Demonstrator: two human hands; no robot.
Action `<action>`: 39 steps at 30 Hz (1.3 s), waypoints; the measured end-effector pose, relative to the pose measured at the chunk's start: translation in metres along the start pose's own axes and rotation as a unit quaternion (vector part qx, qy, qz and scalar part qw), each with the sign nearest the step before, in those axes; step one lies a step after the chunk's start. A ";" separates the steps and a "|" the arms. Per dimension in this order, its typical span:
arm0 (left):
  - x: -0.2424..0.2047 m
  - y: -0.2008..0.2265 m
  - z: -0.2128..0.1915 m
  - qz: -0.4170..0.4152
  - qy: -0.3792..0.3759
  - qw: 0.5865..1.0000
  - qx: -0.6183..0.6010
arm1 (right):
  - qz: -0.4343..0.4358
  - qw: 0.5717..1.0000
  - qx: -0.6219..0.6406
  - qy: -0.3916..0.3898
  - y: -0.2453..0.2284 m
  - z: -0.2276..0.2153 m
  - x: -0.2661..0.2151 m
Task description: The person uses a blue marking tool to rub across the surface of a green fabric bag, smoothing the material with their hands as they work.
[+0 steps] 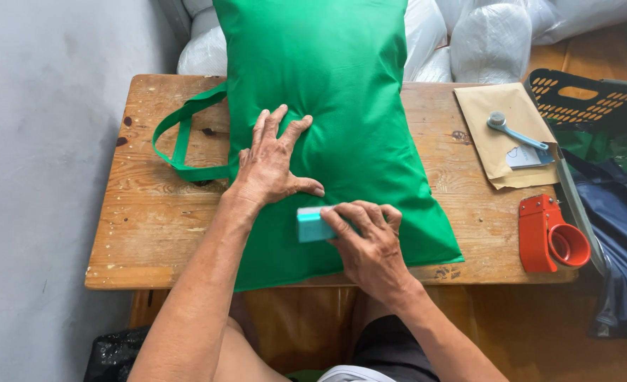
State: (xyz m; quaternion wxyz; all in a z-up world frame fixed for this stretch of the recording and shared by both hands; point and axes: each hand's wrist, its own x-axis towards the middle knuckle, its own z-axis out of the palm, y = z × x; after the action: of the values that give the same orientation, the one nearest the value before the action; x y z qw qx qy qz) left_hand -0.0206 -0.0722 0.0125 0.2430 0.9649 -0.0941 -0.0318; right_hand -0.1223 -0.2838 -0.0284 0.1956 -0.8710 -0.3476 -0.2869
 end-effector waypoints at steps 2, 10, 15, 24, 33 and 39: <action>0.000 0.002 0.002 0.003 0.000 1.000 0.004 | -0.003 1.000 0.001 0.005 0.011 0.023 -0.016; -0.001 0.006 0.005 -0.003 -0.003 1.000 -0.004 | 0.047 0.985 0.087 -0.143 0.017 0.023 -0.068; 0.002 0.005 0.002 -0.031 -0.053 0.996 -0.067 | -0.052 0.956 0.023 -0.287 0.024 -0.030 -0.044; -0.001 0.015 0.001 -0.010 -0.020 1.000 -0.018 | -0.010 0.997 0.020 -0.078 0.073 -0.007 -0.044; 0.001 0.016 0.001 -0.016 -0.022 0.999 -0.024 | 0.107 0.858 0.133 -0.484 0.080 -0.064 -0.060; 0.003 0.012 0.000 -0.017 -0.019 0.999 -0.031 | 0.065 0.987 0.032 -0.144 0.084 -0.072 -0.031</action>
State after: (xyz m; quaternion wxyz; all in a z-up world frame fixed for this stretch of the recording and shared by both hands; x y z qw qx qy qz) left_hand -0.0201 -0.0825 0.0182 0.2705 0.9576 -0.0811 -0.0570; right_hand -0.1064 -0.3955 -0.0061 0.1895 -0.9172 -0.3238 -0.1342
